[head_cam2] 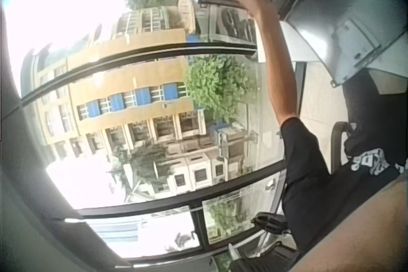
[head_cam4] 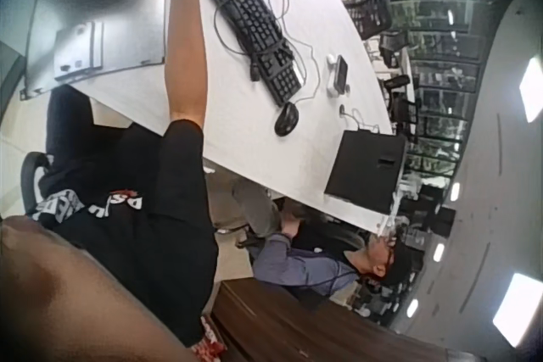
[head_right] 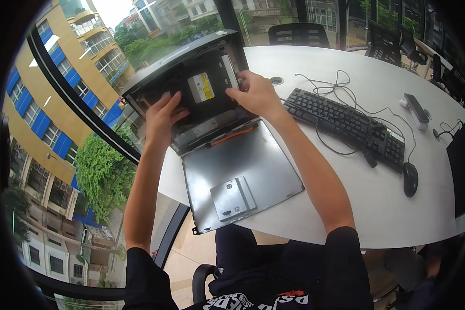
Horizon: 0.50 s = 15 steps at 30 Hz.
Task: Removing internal components from a computer tower and closing the chassis.
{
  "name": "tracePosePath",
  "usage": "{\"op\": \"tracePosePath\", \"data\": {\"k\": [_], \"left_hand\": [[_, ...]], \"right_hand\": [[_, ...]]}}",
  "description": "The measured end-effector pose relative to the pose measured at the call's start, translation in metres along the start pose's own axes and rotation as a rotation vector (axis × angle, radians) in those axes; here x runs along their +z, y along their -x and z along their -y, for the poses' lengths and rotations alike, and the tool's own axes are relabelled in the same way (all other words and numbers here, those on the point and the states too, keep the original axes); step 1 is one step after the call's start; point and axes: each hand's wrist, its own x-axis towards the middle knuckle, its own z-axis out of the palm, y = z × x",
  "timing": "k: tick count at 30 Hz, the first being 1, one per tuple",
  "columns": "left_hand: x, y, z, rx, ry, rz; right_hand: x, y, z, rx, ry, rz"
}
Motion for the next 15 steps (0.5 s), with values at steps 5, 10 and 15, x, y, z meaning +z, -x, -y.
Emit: {"op": "tracePosePath", "data": {"k": [5, 10, 15], "left_hand": [[0.012, -0.009, 0.012, 0.022, 0.017, -0.027], [0.014, -0.014, 0.025, 0.045, 0.008, -0.088], [0.015, -0.019, 0.03, 0.06, 0.017, -0.091]], "right_hand": [[-0.017, -0.031, -0.003, -0.099, 0.193, -0.118], [-0.03, -0.053, -0.012, -0.116, 0.085, -0.226], [-0.025, -0.058, -0.02, -0.088, 0.059, -0.072]]}}
